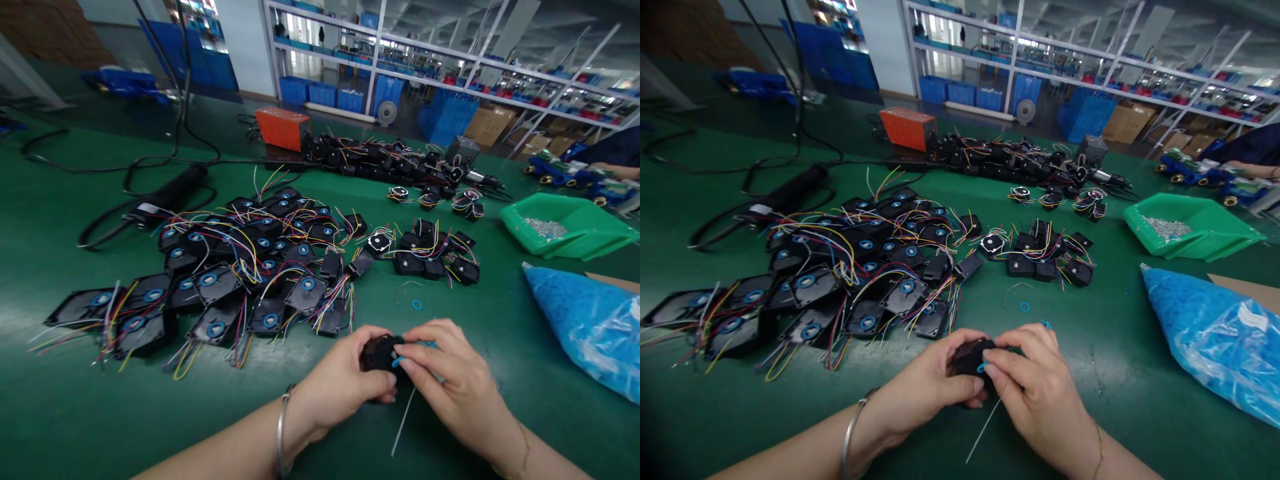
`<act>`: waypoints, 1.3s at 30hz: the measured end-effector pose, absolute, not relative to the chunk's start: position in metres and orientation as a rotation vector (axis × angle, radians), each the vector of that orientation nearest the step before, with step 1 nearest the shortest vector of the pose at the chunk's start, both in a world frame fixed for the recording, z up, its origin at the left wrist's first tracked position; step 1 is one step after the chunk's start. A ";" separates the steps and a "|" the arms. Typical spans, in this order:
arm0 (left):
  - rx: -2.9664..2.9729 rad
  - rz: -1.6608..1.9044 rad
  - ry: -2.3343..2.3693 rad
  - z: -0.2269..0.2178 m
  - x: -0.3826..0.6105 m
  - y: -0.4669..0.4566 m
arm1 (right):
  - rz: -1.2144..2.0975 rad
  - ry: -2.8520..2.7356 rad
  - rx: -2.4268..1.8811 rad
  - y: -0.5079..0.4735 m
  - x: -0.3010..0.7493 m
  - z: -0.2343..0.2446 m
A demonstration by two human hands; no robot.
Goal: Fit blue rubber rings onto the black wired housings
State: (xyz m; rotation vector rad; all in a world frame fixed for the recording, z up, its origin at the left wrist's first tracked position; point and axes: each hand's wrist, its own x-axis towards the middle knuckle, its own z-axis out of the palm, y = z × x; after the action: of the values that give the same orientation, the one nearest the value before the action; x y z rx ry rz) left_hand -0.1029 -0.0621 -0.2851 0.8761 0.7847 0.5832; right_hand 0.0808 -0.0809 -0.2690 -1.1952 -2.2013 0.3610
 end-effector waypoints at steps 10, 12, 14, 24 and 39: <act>0.886 0.580 0.711 -0.287 -0.106 -0.063 | 0.416 -2.117 -1.170 -0.082 0.076 -0.275; 0.908 0.570 0.768 -0.286 -0.107 -0.062 | 0.603 -2.029 -1.174 -0.075 0.079 -0.278; 0.928 0.571 0.819 -0.285 -0.107 -0.061 | 0.693 -1.898 -1.268 -0.060 0.088 -0.286; 1.001 0.559 0.872 -0.287 -0.111 -0.059 | 0.292 -1.752 -1.706 0.019 0.119 -0.333; 1.903 0.757 0.714 -0.278 -0.127 -0.054 | 0.296 -1.935 -1.243 -0.049 0.052 -0.270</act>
State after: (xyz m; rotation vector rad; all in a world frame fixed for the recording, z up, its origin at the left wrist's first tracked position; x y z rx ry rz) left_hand -0.1273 -0.0536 -0.2781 1.9031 0.7142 0.7570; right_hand 0.0516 -0.0491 -0.2701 -1.2428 -1.9347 0.2957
